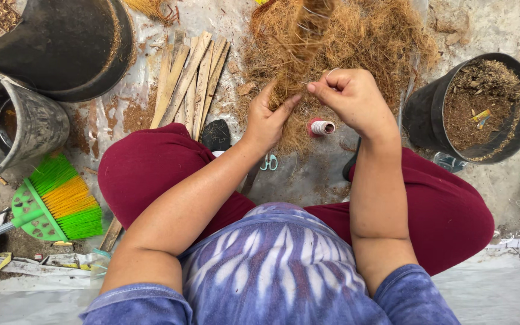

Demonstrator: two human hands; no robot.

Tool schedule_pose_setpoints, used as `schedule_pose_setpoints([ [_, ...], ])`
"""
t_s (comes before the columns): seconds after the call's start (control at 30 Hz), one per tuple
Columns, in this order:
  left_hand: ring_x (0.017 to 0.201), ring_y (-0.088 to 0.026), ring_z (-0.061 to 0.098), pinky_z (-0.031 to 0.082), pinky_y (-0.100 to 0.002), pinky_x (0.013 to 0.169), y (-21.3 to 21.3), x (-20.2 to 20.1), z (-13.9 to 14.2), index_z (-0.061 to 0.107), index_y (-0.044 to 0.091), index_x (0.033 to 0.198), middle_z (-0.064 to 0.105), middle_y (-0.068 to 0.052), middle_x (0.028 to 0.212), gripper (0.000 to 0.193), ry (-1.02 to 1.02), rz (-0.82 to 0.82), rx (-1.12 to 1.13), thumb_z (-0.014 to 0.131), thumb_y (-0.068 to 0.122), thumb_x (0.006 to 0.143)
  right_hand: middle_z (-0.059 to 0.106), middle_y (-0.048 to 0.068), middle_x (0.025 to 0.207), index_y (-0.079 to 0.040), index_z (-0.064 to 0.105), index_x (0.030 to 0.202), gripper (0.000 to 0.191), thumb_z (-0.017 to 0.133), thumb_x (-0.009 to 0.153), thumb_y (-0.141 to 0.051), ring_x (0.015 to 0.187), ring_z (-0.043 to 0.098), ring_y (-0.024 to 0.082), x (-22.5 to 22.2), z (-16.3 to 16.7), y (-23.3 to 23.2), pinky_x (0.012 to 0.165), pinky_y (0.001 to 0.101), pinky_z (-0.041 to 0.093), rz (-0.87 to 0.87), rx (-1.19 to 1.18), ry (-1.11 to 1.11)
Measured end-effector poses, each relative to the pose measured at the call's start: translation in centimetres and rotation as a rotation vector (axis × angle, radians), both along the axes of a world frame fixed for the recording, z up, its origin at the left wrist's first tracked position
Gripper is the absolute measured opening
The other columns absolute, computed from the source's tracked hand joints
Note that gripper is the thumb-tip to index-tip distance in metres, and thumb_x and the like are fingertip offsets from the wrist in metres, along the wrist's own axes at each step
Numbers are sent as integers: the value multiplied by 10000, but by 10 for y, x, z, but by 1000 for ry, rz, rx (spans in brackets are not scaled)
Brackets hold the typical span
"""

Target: The person sits on the floor and bundles loose coconut fiber by hand. They wrap the bundle with wire, then tie it securely with string, repeating the process to create a compact, bound fiber roll.

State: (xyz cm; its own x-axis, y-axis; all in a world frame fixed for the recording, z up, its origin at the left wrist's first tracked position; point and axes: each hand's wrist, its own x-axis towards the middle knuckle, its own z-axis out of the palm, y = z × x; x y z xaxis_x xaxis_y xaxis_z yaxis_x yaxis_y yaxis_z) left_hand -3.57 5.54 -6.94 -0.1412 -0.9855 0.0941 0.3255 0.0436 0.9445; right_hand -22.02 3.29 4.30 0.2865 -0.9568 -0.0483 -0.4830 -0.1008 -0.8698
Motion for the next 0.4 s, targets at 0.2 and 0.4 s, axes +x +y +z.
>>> schedule_pose_setpoints([
  [0.2,756,-121,599,515,-278,690,-7,14,-5,625,-12,1142,641,-72,924,224,331,-429,250,737,129,1009,565,-77,776,-3,702,947,175,766,958,-165,706,463,15,-14,-35,-10,580,226,376,69,8,-279],
  [0.4,601,-180,571,515,-323,507,-16,31,5,570,-16,1145,660,-161,900,428,561,-850,472,784,266,903,513,-15,663,34,614,791,383,916,917,-165,611,445,63,-39,-126,-22,532,229,349,176,160,-477],
])
